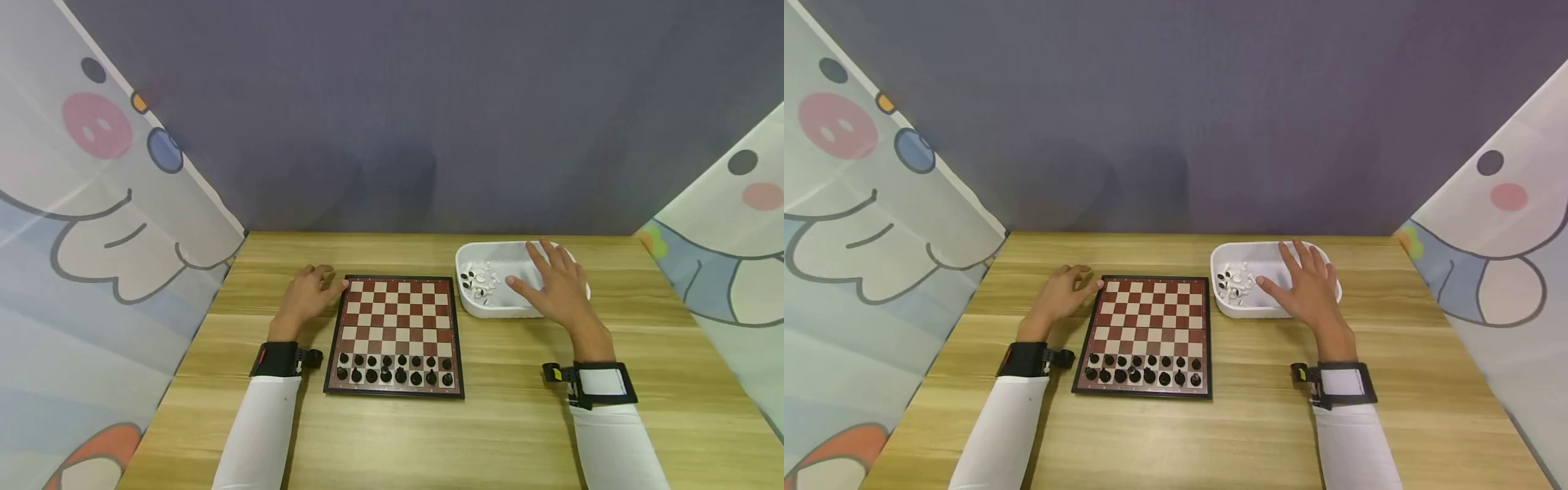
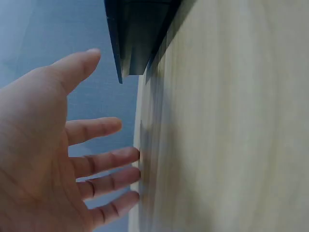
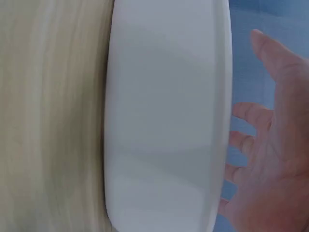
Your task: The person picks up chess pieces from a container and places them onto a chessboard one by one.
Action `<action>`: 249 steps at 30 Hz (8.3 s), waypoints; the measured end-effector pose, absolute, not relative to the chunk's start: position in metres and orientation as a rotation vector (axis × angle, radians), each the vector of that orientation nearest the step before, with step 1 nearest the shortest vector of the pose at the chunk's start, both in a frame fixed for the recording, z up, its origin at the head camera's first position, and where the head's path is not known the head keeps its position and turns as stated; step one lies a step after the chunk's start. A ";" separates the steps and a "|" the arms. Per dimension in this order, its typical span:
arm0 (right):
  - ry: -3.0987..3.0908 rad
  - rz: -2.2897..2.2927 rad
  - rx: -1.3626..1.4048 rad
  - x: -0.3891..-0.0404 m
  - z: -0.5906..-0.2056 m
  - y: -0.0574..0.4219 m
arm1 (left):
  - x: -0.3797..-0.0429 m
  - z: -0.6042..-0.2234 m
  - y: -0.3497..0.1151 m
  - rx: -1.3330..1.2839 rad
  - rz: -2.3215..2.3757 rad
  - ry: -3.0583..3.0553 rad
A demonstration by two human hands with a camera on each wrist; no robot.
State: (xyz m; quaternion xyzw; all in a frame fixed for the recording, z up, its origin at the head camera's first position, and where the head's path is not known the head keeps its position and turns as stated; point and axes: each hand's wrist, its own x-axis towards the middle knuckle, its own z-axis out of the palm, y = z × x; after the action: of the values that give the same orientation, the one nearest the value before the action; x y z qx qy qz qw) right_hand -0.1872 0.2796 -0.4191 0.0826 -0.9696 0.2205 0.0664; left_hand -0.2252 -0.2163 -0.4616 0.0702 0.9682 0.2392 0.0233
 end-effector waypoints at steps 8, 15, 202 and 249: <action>-2.911 0.661 0.298 -0.190 -0.427 0.279 | -0.228 -0.471 -0.220 0.226 1.034 2.833; -2.927 0.677 0.315 -0.191 -0.428 0.274 | -0.227 -0.480 -0.223 0.230 1.155 2.706; -2.875 0.765 0.755 -0.230 -0.431 0.120 | -0.236 -0.486 -0.220 0.131 1.648 2.088; -2.900 0.766 0.787 -0.233 -0.436 0.118 | -0.237 -0.487 -0.221 0.115 1.658 2.063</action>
State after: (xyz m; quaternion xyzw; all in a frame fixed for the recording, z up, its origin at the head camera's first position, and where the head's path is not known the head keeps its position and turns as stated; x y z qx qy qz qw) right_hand -0.2328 0.1175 -0.4359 0.2537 -0.9350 0.2470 0.0205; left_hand -0.2366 -0.2211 -0.4866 0.0420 0.7551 0.6071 0.2438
